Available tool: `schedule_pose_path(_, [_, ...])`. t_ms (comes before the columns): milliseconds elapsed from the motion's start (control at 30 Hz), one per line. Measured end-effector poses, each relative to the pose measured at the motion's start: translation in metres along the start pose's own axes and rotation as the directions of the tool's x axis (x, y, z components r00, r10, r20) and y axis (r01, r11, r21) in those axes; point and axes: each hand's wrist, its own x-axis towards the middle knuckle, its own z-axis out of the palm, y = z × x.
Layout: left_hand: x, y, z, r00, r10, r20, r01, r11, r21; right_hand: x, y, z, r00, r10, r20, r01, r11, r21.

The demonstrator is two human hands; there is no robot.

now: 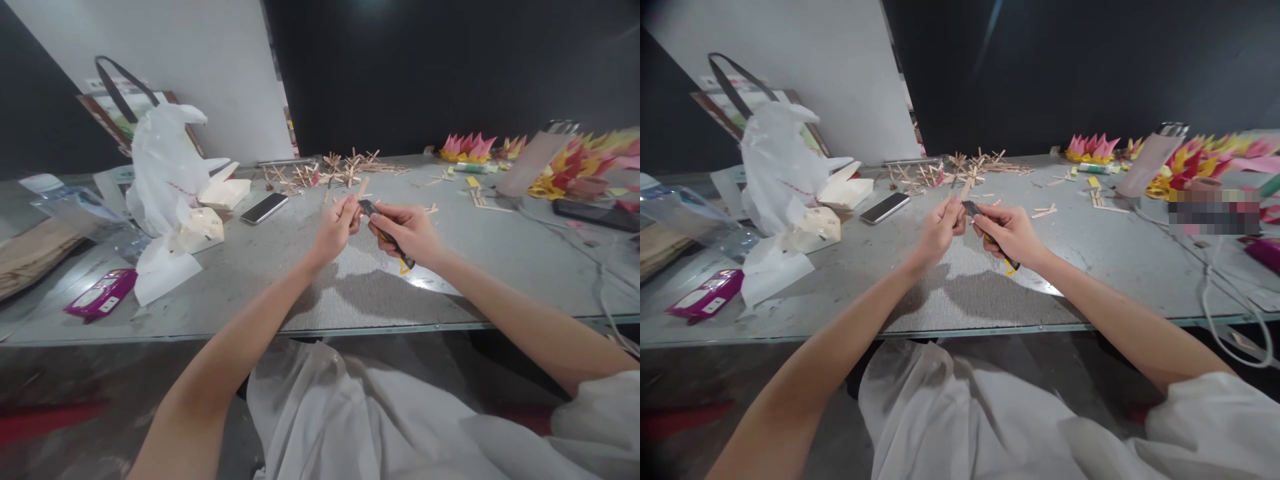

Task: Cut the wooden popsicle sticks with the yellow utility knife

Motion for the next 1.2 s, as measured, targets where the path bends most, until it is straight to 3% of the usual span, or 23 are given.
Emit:
schedule_pose_path(333, [-0.0004, -0.0027, 0.0007, 0.999, -0.021, 0.042, 0.026, 0.992, -0.124, 0.0014, 0.0008, -0.0002, 1.000, 0.009, -0.008, -0.009, 1.000, 0.005])
schedule_pose_path(533, [-0.0007, -0.0016, -0.0001, 0.995, -0.074, 0.069, 0.083, 0.986, -0.144, 0.0018, 0.0012, -0.0007, 1.000, 0.027, -0.008, -0.027, 1.000, 0.004])
schedule_pose_path(1200, [0.0005, 0.0018, -0.0007, 0.989, -0.095, 0.114, 0.113, 0.979, -0.167, 0.0026, 0.0059, -0.0033, 0.999, 0.038, -0.010, -0.038, 0.999, 0.006])
